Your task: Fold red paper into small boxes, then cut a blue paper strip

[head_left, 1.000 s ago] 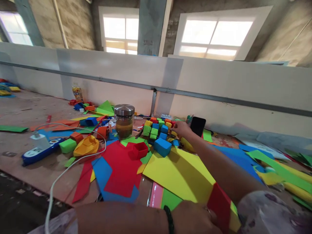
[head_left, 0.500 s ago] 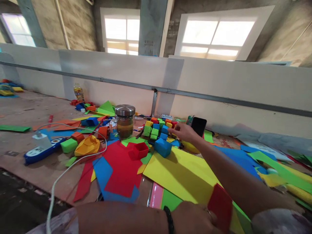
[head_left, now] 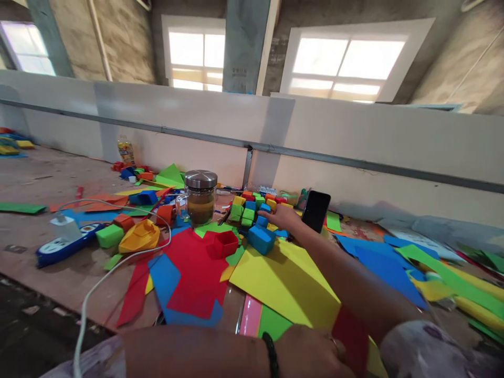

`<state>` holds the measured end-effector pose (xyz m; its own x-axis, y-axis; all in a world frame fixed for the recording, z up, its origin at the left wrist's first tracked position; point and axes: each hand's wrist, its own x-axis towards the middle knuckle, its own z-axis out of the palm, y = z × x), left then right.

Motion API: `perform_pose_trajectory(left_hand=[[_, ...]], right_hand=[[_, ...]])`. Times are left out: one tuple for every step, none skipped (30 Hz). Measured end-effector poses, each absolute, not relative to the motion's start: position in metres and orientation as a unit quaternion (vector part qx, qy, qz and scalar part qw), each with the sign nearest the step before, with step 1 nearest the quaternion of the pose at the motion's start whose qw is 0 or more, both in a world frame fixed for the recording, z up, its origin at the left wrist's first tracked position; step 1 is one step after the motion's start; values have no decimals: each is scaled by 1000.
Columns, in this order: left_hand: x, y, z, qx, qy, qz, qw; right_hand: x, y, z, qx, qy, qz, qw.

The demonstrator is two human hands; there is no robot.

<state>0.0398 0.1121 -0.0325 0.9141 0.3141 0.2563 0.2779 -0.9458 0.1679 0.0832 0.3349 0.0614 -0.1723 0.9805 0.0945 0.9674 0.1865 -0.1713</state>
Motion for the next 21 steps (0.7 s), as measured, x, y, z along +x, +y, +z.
perform_pose_trajectory(left_hand=[[39, 113, -31, 977, 148, 136, 63], [39, 113, -29, 979, 144, 131, 63], [39, 113, -27, 980, 143, 125, 61], [39, 113, -25, 980, 147, 120, 58], [38, 113, -24, 980, 151, 114, 56], [38, 113, -23, 981, 152, 109, 59], [38, 113, -22, 980, 152, 107, 66], [37, 113, -22, 979, 152, 109, 76], [37, 113, -22, 978, 151, 116, 83], [37, 112, -22, 977, 149, 125, 88], [37, 112, -23, 975, 148, 136, 90], [37, 112, -25, 974, 148, 145, 89], [38, 111, -26, 974, 148, 151, 85], [38, 111, -28, 974, 146, 153, 82], [39, 111, -29, 974, 144, 153, 81], [40, 111, -31, 974, 144, 155, 81], [40, 111, -32, 973, 144, 159, 80], [40, 111, -33, 973, 144, 163, 79], [40, 111, -34, 973, 143, 165, 78], [40, 111, -35, 972, 145, 166, 77], [40, 111, -35, 972, 147, 168, 76]], right_hand=[[78, 336, 59, -639, -763, 29, 89], [73, 337, 57, -642, -762, 25, 85], [69, 337, 56, -643, -762, 25, 79], [66, 338, 55, -642, -762, 28, 73], [64, 338, 55, -641, -764, 32, 68], [63, 339, 57, -639, -765, 35, 65], [64, 339, 59, -638, -767, 35, 66], [66, 341, 62, -637, -767, 31, 70], [69, 342, 65, -638, -766, 26, 76], [74, 344, 69, -638, -765, 22, 81], [79, 347, 72, -640, -764, 24, 82], [84, 349, 74, -642, -762, 33, 79], [89, 352, 75, -645, -759, 48, 70], [93, 354, 75, -649, -756, 67, 59], [97, 355, 74, -653, -751, 87, 47], [100, 356, 73, -656, -746, 105, 37], [102, 357, 71, -659, -742, 118, 30], [104, 357, 69, -662, -739, 123, 28], [106, 356, 69, -664, -737, 122, 31], [108, 355, 69, -667, -736, 114, 39], [109, 354, 71, -668, -736, 102, 50]])
